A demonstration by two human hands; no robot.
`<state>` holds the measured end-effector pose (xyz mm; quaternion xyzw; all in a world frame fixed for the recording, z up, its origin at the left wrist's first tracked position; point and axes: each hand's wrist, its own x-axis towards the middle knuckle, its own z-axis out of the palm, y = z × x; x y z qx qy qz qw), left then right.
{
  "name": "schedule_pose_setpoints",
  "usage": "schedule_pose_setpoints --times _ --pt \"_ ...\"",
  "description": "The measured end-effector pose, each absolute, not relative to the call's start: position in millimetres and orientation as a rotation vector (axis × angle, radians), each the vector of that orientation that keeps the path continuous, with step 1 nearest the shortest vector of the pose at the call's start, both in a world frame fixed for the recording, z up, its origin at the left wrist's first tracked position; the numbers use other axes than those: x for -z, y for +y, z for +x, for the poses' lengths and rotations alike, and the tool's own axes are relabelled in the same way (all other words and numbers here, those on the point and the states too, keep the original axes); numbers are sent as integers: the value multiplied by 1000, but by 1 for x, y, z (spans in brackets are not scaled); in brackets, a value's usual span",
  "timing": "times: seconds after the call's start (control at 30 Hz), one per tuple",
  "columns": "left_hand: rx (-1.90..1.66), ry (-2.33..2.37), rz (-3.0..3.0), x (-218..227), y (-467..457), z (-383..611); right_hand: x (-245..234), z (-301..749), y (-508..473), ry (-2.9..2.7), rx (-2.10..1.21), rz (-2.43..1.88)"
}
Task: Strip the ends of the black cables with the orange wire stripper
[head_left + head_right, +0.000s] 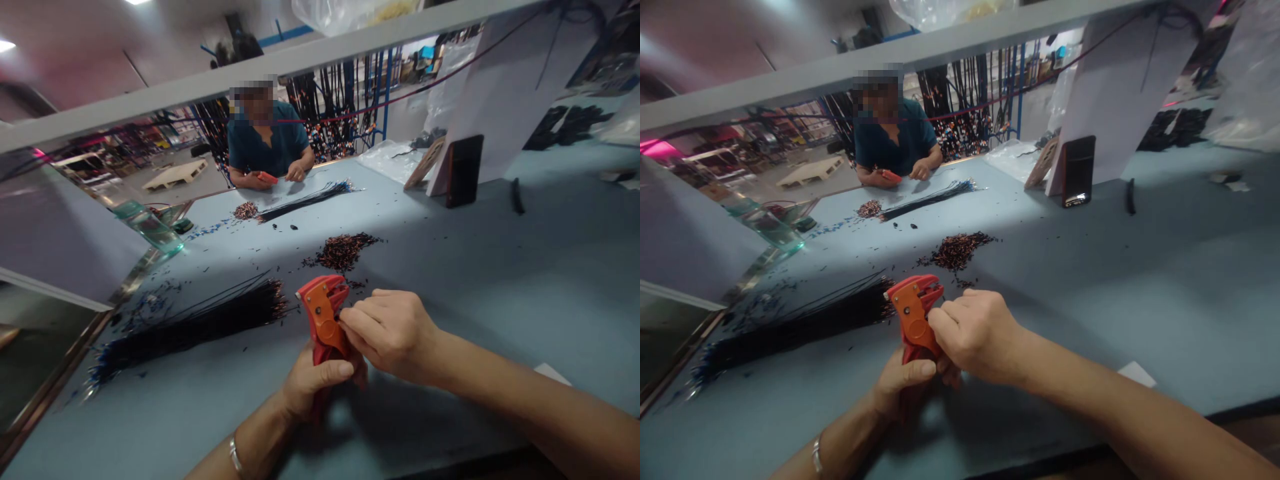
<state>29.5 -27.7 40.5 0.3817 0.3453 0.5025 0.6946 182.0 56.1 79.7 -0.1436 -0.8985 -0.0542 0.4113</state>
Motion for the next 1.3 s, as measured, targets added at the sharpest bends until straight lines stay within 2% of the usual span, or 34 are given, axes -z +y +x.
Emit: schedule_pose_setpoints --times 0.17,0.23,0.4,0.57,1.03,1.17,1.3 --pt "-1183 722 773 -43 -27 32 -82 186 60 -2255 -60 -451" --pt "-1246 704 716 -45 -26 33 -84 188 64 -2238 -253 -517" --pt "-1393 666 646 -52 -22 30 -90 189 73 -2223 -986 -704" --pt "-1378 622 616 -54 -22 28 -86 185 76 -2197 -1265 -756" --pt "-1402 676 667 -53 -22 26 -82 193 95 -2232 -1528 -682" --pt "-1390 666 642 -53 -21 25 -88 197 100 -2272 -1339 -707" --pt "-1406 636 641 -52 -21 28 -94 198 93 -2169 -927 -739"
